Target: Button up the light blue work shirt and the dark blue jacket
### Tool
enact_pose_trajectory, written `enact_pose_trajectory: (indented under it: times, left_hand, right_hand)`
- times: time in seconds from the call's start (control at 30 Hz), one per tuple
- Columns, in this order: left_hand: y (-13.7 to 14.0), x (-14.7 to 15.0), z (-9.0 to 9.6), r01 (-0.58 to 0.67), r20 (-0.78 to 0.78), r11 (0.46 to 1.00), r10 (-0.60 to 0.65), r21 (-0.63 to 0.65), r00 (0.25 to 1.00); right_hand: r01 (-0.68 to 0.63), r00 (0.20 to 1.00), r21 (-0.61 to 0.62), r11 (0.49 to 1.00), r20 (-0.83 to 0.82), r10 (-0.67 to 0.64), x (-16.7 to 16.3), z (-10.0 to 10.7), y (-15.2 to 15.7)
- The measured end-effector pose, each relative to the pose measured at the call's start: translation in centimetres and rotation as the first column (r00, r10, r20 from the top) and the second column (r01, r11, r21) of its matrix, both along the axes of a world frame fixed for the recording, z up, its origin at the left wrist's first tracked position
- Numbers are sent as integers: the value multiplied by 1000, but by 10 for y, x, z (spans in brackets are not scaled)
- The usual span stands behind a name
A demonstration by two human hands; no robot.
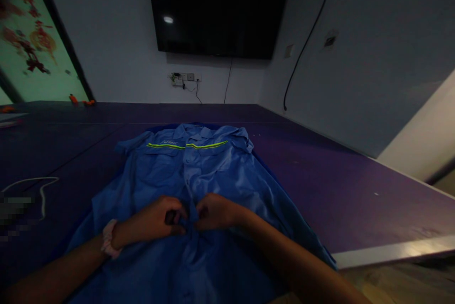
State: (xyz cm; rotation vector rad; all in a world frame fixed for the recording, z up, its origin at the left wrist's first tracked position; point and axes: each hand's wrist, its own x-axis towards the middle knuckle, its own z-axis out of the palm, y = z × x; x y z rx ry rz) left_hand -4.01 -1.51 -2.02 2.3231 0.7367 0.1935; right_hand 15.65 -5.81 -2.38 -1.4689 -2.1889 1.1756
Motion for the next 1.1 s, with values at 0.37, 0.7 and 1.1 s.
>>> enact_pose_trajectory:
  times: [0.37, 0.7, 1.1]
  left_hand:
    - [-4, 2, 0, -9, 56, 993, 16, -118, 998]
    - [-1, 1, -6, -111, 184, 936, 180, -335, 966]
    - [2, 2, -2, -216, 295, 930, 305, -297, 905]
  right_hand:
    - [143, 927, -107, 984, -334, -171, 2, -12, 2]
    - [191, 866, -192, 962, -428, -258, -4, -8, 0]
    - [224, 836, -92, 970, -493, -240, -5, -17, 4]
